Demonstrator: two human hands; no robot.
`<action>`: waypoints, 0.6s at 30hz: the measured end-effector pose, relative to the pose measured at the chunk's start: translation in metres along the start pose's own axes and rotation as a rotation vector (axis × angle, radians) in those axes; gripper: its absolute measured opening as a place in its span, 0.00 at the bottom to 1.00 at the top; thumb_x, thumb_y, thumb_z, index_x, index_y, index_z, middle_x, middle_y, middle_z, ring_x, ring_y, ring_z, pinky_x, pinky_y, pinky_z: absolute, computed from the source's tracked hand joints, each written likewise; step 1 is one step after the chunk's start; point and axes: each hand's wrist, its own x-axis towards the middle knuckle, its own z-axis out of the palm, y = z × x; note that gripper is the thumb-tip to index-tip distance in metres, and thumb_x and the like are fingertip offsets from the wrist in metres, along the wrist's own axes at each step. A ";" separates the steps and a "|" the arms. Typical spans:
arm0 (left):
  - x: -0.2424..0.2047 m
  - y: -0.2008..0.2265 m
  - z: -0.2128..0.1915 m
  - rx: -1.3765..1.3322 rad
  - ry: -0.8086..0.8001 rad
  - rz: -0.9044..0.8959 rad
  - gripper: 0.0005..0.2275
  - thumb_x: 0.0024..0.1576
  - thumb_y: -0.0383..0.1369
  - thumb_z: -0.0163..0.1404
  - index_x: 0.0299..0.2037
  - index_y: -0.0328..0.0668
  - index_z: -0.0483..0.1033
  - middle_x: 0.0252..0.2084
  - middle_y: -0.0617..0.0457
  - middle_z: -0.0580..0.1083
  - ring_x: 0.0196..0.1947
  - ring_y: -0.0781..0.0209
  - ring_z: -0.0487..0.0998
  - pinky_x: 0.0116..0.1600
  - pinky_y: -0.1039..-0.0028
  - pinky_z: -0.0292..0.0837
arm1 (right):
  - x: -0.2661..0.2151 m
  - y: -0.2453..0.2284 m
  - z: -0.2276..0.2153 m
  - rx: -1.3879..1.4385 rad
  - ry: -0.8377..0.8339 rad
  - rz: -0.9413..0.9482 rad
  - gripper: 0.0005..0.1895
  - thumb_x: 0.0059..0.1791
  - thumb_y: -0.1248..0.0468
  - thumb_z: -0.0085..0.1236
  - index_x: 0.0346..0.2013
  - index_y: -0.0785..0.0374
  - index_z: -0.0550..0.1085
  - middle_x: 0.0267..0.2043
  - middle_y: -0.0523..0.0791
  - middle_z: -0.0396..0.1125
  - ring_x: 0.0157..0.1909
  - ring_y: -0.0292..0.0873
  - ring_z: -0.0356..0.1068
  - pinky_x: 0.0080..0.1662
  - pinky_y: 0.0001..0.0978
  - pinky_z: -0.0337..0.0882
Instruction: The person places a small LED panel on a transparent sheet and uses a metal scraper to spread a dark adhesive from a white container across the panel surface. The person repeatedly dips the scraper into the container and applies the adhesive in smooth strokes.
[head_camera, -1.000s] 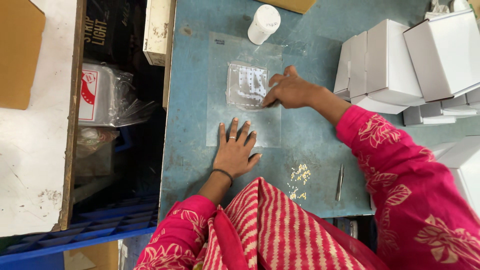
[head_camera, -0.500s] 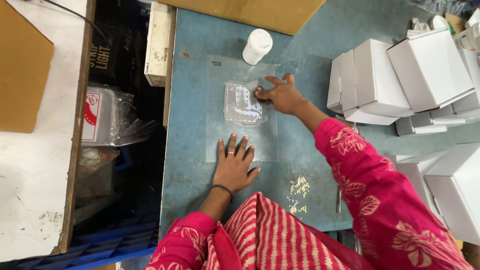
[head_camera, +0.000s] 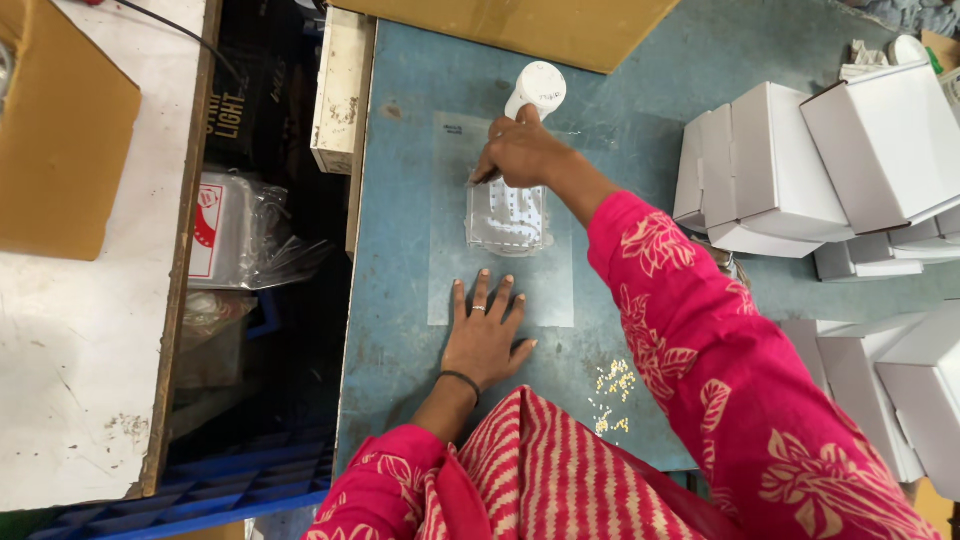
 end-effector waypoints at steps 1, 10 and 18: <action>-0.001 0.001 0.001 -0.003 0.005 0.000 0.31 0.57 0.54 0.45 0.67 0.44 0.65 0.74 0.44 0.54 0.76 0.34 0.42 0.72 0.33 0.30 | 0.001 0.002 -0.003 -0.015 -0.052 0.007 0.21 0.46 0.67 0.58 0.46 0.33 0.83 0.44 0.40 0.76 0.57 0.44 0.64 0.52 0.48 0.51; 0.002 0.000 0.002 0.015 -0.003 0.002 0.31 0.58 0.55 0.43 0.67 0.45 0.64 0.74 0.44 0.53 0.75 0.33 0.40 0.71 0.33 0.28 | -0.020 0.025 -0.014 -0.185 -0.354 0.130 0.26 0.52 0.66 0.51 0.45 0.22 0.82 0.40 0.40 0.76 0.53 0.43 0.67 0.55 0.44 0.53; 0.001 0.000 0.001 0.002 0.003 0.000 0.30 0.58 0.54 0.44 0.66 0.45 0.65 0.74 0.44 0.54 0.76 0.33 0.42 0.72 0.32 0.29 | -0.046 0.049 0.009 -0.244 -0.410 0.146 0.29 0.50 0.68 0.50 0.47 0.19 0.80 0.40 0.36 0.75 0.53 0.42 0.66 0.55 0.49 0.52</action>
